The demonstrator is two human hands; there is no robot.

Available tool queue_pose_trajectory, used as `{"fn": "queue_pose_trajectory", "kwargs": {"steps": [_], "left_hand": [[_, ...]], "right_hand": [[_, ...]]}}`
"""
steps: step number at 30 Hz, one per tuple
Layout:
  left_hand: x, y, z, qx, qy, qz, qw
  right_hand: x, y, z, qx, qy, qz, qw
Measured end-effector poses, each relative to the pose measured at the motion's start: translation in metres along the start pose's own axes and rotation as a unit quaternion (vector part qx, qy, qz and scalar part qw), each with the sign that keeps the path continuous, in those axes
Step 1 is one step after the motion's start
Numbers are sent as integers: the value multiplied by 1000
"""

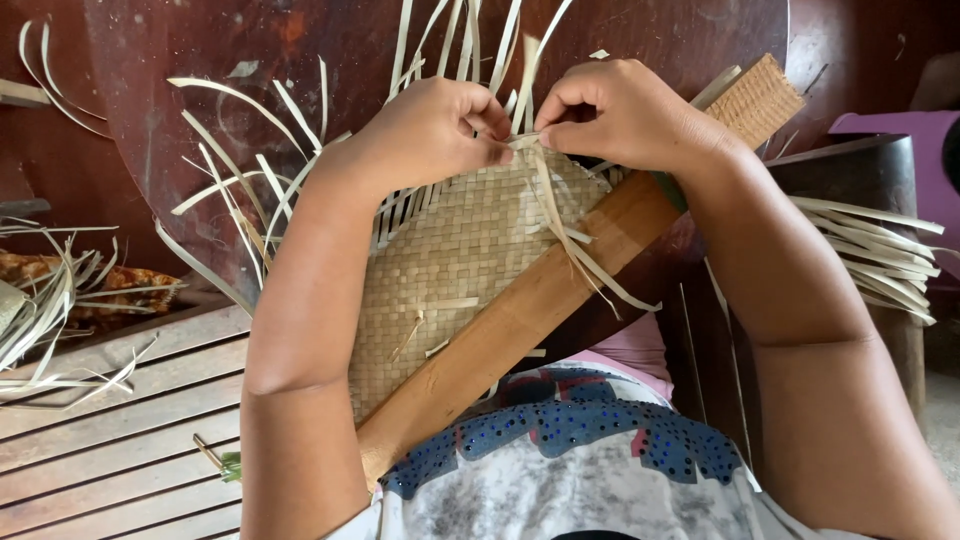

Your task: Weaving thin strips of natural fiber into a mat structure using hands on a wooden support.

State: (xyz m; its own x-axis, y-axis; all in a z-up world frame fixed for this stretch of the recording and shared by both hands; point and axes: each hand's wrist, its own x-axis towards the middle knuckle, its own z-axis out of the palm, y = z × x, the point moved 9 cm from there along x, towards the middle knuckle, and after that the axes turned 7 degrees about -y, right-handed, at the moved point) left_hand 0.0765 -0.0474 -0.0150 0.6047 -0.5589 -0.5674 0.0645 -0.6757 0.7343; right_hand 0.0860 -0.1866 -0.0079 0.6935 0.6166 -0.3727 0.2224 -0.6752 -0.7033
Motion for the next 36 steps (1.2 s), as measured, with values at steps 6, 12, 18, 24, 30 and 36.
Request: {"fn": "queue_pose_trajectory", "kwargs": {"steps": [6,12,18,24,30,36], "left_hand": [[2,6,-1,37,59,125,990],[3,5,5,129,86,151,976],[10,-2,6,124,80,121,982],[11,1,6,186,112,157,964],[12,2,5,175,99,133,970],[19,3,7,168,50,90,981]], "right_hand": [[3,9,0,4,18,0,1000],[-1,2,1,2,-6,9,1000],[6,20,4,23,-19,7,1000],[5,13,1,18,-27,25,999],[7,16,3,14,-19,19,1000],[8,17,3,25,-38,14,999]]}}
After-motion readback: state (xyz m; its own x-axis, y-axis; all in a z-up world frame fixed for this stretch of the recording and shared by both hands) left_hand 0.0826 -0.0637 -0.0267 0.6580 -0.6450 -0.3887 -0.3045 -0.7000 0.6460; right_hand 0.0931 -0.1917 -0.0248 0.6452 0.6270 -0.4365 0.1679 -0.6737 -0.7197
